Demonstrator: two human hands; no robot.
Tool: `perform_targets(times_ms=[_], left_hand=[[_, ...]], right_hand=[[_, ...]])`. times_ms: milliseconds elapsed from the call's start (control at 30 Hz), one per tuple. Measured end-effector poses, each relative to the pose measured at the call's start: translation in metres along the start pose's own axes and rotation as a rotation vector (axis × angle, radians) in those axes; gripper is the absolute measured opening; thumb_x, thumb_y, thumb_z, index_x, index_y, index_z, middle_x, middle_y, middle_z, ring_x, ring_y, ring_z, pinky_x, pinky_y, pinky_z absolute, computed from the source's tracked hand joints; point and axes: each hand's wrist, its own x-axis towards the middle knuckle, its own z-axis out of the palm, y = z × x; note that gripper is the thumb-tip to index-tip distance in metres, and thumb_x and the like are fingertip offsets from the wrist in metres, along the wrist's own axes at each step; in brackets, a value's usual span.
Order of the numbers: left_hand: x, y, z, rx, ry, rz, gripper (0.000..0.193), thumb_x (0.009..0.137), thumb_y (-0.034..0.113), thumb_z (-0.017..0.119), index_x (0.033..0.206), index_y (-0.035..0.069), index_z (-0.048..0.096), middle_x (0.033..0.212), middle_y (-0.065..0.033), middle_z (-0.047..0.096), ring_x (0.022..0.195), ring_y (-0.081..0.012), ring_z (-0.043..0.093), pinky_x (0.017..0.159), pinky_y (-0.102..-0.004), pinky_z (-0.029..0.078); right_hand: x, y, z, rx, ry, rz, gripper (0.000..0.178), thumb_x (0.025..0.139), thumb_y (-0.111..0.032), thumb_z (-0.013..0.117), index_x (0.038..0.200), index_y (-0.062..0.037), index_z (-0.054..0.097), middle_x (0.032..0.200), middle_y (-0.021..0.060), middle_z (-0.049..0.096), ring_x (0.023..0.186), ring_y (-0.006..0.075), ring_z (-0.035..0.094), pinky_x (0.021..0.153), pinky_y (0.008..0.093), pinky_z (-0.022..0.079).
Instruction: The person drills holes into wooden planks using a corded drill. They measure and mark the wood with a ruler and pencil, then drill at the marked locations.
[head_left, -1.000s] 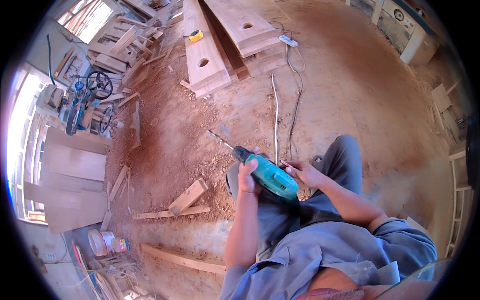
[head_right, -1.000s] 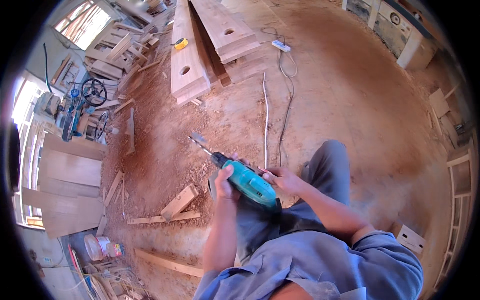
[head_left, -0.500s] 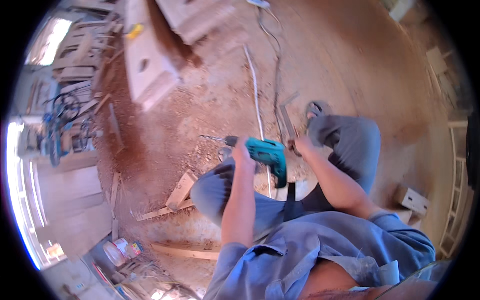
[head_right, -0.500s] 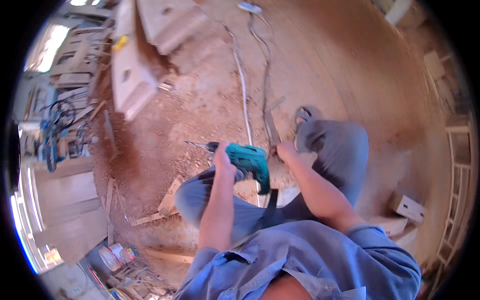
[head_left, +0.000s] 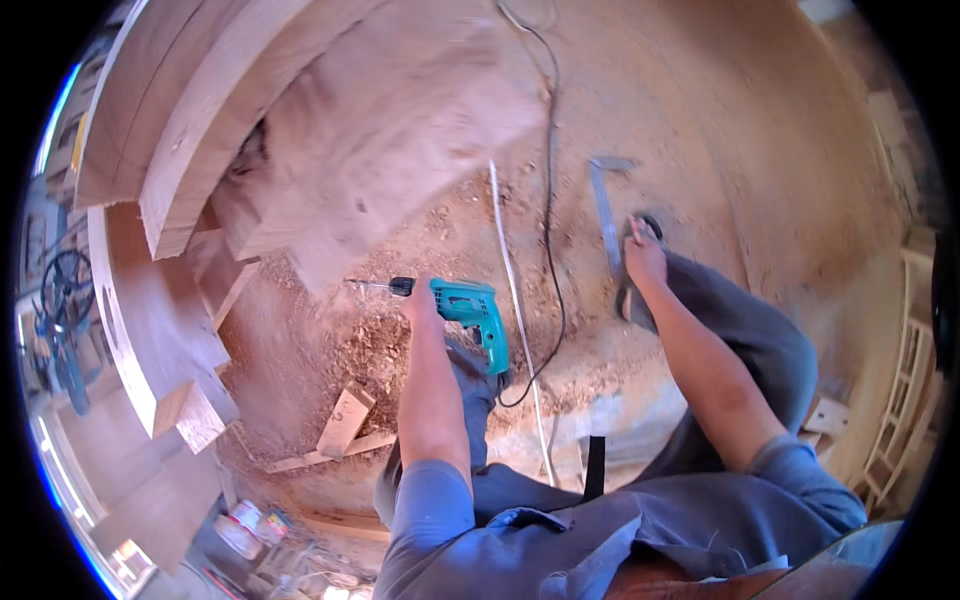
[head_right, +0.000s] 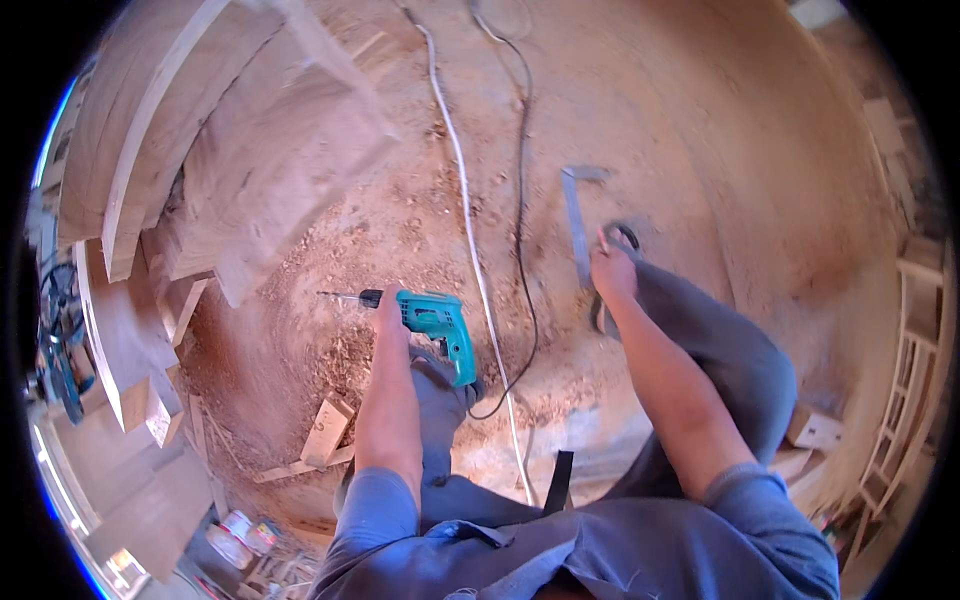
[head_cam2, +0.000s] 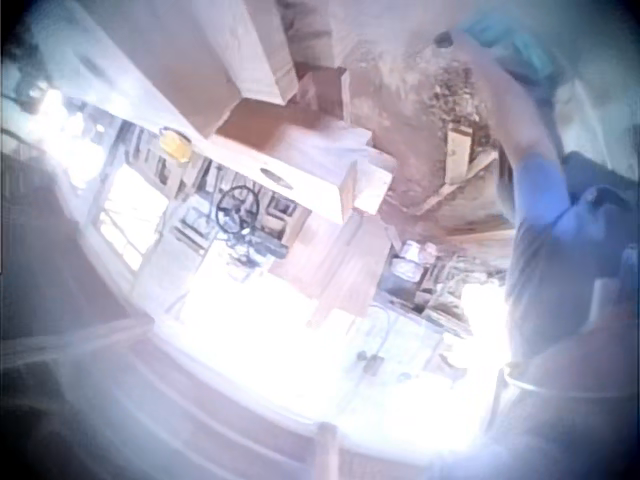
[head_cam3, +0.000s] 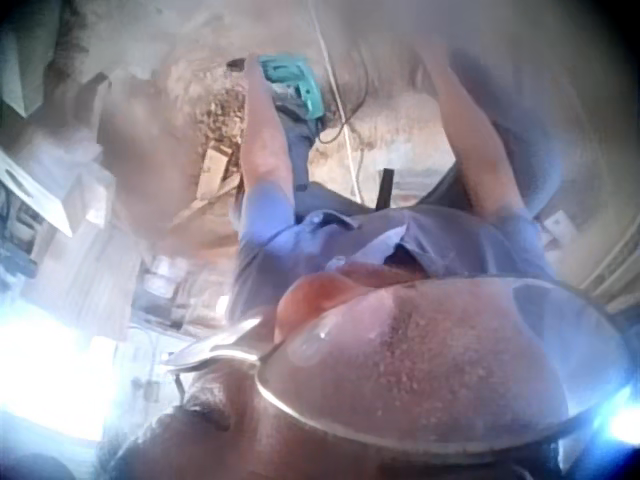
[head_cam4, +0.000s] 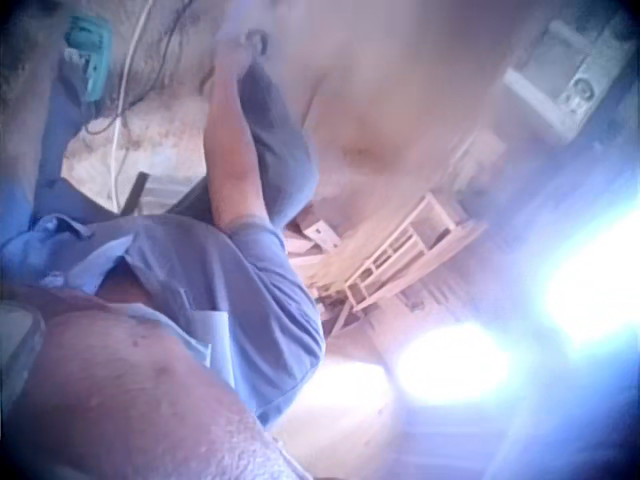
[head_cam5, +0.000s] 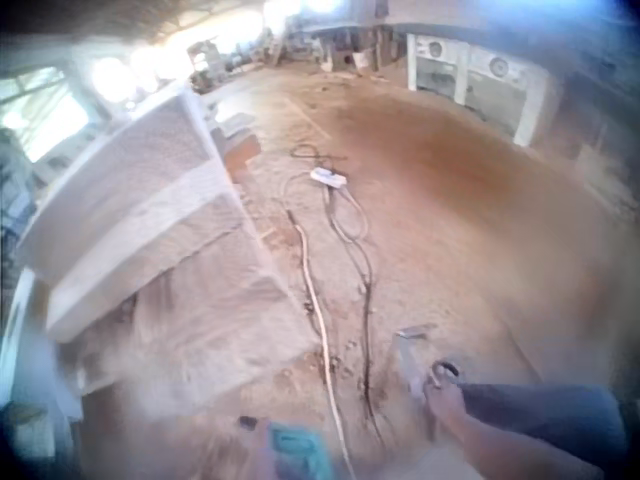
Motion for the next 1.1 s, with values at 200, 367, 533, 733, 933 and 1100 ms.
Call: perform_targets(times_ms=[200,367,533,733,933,1100], left_hand=[[0.134,-0.062,0.0,0.154,0.137,0.249,0.061,0.07,0.029,0.091,0.11,-0.009,0.065,0.103,-0.0154,0.07,0.082,-0.0246,0.07,0.075,-0.04,0.058],[0.104,-0.057,0.029,0.146,0.047,0.155,0.066,0.066,0.027,0.094,0.112,-0.01,0.065,0.111,-0.0173,0.071,0.089,-0.0252,0.071,0.081,-0.04,0.058],[0.025,0.006,0.011,-0.384,0.108,0.123,0.057,0.08,0.032,0.076,0.12,-0.006,0.061,0.116,-0.017,0.068,0.099,-0.0279,0.068,0.087,-0.0429,0.057],[-0.152,0.228,-0.099,-1.226,-0.012,0.644,0.053,0.097,0.041,0.052,0.131,0.0,0.055,0.124,-0.0174,0.063,0.113,-0.0317,0.064,0.095,-0.048,0.057],[-0.278,0.308,-0.207,-0.878,-0.032,1.097,0.038,0.103,0.035,0.05,0.11,0.003,0.069,0.121,-0.0159,0.069,0.121,-0.0325,0.061,0.106,-0.046,0.048],[-0.316,0.314,-0.203,0.183,0.384,1.891,0.039,0.103,0.031,0.055,0.116,-0.003,0.069,0.117,-0.0179,0.071,0.117,-0.0345,0.063,0.102,-0.0456,0.047]], right_hand=[[-0.026,-0.105,-0.046,0.648,-0.031,-0.104,0.024,0.101,-0.023,0.06,0.108,-0.0025,0.07,0.08,0.0008,0.06,0.07,0.0093,0.053,0.067,0.0258,0.044],[-0.058,-0.211,-0.136,0.965,0.077,-0.672,0.021,0.106,-0.019,0.057,0.106,-0.0005,0.068,0.086,0.0,0.06,0.079,0.0074,0.051,0.072,0.0232,0.041],[-0.111,-0.28,-0.201,0.935,0.31,-0.971,0.021,0.106,-0.014,0.056,0.114,0.0014,0.068,0.094,0.0047,0.064,0.086,0.0101,0.056,0.079,0.0243,0.045],[-0.174,-0.362,-0.254,0.628,0.756,-1.524,0.025,0.096,-0.007,0.064,0.12,-0.0051,0.07,0.116,0.012,0.07,0.11,0.0243,0.064,0.095,0.0347,0.047],[-0.168,-0.399,-0.215,0.643,0.801,-1.567,0.037,0.088,0.0,0.068,0.123,-0.0132,0.071,0.135,0.013,0.063,0.12,0.0315,0.062,0.1,0.0407,0.045],[-0.177,-0.405,-0.207,0.74,0.803,-1.574,0.035,0.09,-0.002,0.07,0.123,-0.0119,0.072,0.137,0.0141,0.061,0.119,0.034,0.062,0.092,0.0383,0.054]])
